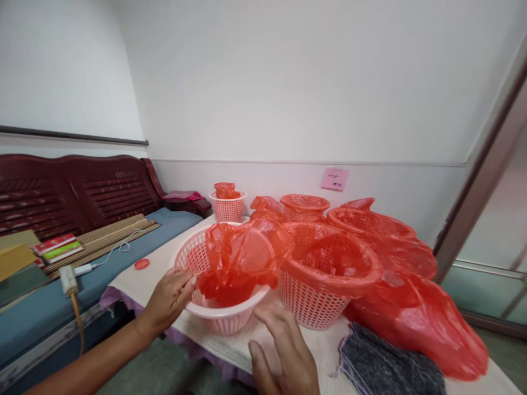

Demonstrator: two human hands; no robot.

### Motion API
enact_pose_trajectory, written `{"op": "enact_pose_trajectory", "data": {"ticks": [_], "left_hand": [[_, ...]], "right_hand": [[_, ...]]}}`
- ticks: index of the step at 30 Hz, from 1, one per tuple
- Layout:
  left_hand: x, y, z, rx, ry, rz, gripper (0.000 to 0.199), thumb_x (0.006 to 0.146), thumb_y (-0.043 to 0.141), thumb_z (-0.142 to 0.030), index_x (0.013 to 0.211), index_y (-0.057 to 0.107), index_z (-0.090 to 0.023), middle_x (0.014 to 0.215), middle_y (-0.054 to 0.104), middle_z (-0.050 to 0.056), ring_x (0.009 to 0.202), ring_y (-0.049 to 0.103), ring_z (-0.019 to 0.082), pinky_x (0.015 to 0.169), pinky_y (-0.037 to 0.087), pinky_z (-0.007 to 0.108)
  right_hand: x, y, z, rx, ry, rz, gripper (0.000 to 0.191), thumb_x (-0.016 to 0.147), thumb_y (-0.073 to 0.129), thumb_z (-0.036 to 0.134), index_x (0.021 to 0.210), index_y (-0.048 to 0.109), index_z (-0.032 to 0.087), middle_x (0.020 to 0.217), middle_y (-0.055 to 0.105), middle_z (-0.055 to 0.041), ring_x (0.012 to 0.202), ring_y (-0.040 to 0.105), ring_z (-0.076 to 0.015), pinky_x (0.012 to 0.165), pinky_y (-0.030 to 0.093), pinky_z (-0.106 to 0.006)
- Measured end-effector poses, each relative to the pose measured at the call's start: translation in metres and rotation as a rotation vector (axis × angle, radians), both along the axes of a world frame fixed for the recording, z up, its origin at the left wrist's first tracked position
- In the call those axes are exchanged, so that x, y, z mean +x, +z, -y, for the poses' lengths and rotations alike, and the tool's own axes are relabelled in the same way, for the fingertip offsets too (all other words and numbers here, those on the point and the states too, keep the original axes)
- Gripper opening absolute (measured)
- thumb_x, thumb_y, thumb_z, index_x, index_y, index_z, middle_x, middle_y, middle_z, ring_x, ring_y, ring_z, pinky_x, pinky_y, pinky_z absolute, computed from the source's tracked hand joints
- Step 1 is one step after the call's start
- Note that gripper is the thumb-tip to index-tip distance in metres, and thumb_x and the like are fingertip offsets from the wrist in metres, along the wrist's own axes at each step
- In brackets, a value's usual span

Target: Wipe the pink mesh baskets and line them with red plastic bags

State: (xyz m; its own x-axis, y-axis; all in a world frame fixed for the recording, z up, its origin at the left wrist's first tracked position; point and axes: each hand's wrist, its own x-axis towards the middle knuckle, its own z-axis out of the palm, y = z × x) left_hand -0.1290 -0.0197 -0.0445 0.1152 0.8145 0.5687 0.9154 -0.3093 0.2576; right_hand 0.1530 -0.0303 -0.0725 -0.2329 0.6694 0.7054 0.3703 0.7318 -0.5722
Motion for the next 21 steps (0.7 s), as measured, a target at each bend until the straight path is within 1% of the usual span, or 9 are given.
{"op": "enact_pose_trajectory", "data": {"ticks": [2,3,5,8,12,14,16,18,21], "left_hand": [[0.005,-0.007,0.012,0.05,-0.042,-0.03,0.032,0.097,0.031,-0.025,0.067,0.043,-0.021,0.064,0.047,-0.001,0.064,0.044,0.017,0.077,0.034,0.036],[0.006,-0.011,0.018,0.071,-0.061,-0.043,0.031,0.097,0.032,-0.023,0.068,0.044,-0.02,0.064,0.046,-0.001,0.064,0.043,0.016,0.078,0.034,0.036],[0.007,-0.018,0.03,0.105,-0.089,-0.059,0.027,0.095,0.035,-0.019,0.071,0.046,-0.02,0.065,0.047,-0.001,0.066,0.043,0.016,0.079,0.034,0.037],[0.006,-0.026,0.041,0.121,-0.104,-0.051,0.025,0.095,0.036,-0.015,0.072,0.046,-0.019,0.066,0.046,-0.001,0.066,0.041,0.015,0.079,0.033,0.037],[0.007,-0.028,0.046,0.055,-0.099,-0.005,0.027,0.096,0.034,-0.019,0.072,0.047,-0.019,0.066,0.047,0.0,0.066,0.041,0.016,0.077,0.033,0.038],[0.01,-0.022,0.047,-0.026,-0.104,0.025,0.028,0.096,0.034,-0.024,0.073,0.05,-0.019,0.067,0.051,0.001,0.066,0.043,0.018,0.078,0.033,0.04],[0.011,-0.009,0.045,-0.137,-0.102,0.077,0.029,0.095,0.036,-0.029,0.073,0.052,-0.019,0.068,0.055,0.002,0.067,0.047,0.019,0.075,0.034,0.04],[0.008,0.01,0.04,-0.251,-0.093,0.174,0.03,0.096,0.036,-0.034,0.076,0.054,-0.02,0.072,0.059,0.003,0.07,0.053,0.02,0.071,0.037,0.037],[0.003,0.04,0.025,-0.354,-0.084,0.375,0.041,0.097,0.026,-0.044,0.083,0.056,-0.019,0.081,0.064,0.005,0.077,0.061,0.02,0.068,0.045,0.032]], "right_hand": [[-0.007,0.019,-0.011,0.292,-0.093,0.199,0.048,0.089,0.056,0.034,0.134,0.047,0.02,0.131,0.055,-0.0141,0.121,0.05,-0.029,0.098,0.042,-0.045],[-0.011,0.023,-0.015,0.385,-0.123,0.295,0.057,0.087,0.058,0.038,0.138,0.042,0.017,0.135,0.051,-0.0167,0.125,0.046,-0.0316,0.1,0.039,-0.048],[-0.017,0.022,-0.02,0.481,-0.137,0.465,0.072,0.083,0.063,0.045,0.141,0.037,0.011,0.135,0.052,-0.0197,0.126,0.045,-0.0353,0.101,0.034,-0.051],[-0.024,0.007,-0.02,0.479,-0.082,0.601,0.075,0.08,0.067,0.044,0.139,0.037,0.009,0.119,0.063,-0.0166,0.11,0.056,-0.0332,0.099,0.033,-0.051],[-0.032,-0.009,-0.015,0.358,0.066,0.69,0.055,0.076,0.071,0.031,0.125,0.05,0.018,0.104,0.069,-0.0064,0.089,0.063,-0.0254,0.087,0.04,-0.041],[-0.037,-0.012,-0.014,0.322,0.076,0.721,0.036,0.074,0.071,0.024,0.107,0.058,0.022,0.091,0.069,-0.0021,0.08,0.061,-0.0231,0.079,0.04,-0.038],[-0.042,-0.014,-0.013,0.312,0.05,0.732,0.02,0.072,0.07,0.018,0.088,0.059,0.024,0.079,0.066,0.0005,0.07,0.058,-0.0206,0.071,0.036,-0.035],[-0.045,-0.016,-0.013,0.326,0.049,0.733,0.017,0.072,0.068,0.015,0.08,0.057,0.023,0.075,0.064,0.0015,0.065,0.055,-0.0187,0.066,0.033,-0.033],[-0.049,-0.022,-0.012,0.33,0.075,0.752,0.015,0.073,0.066,0.014,0.079,0.055,0.023,0.075,0.063,0.0023,0.063,0.053,-0.0172,0.062,0.03,-0.033]]}}
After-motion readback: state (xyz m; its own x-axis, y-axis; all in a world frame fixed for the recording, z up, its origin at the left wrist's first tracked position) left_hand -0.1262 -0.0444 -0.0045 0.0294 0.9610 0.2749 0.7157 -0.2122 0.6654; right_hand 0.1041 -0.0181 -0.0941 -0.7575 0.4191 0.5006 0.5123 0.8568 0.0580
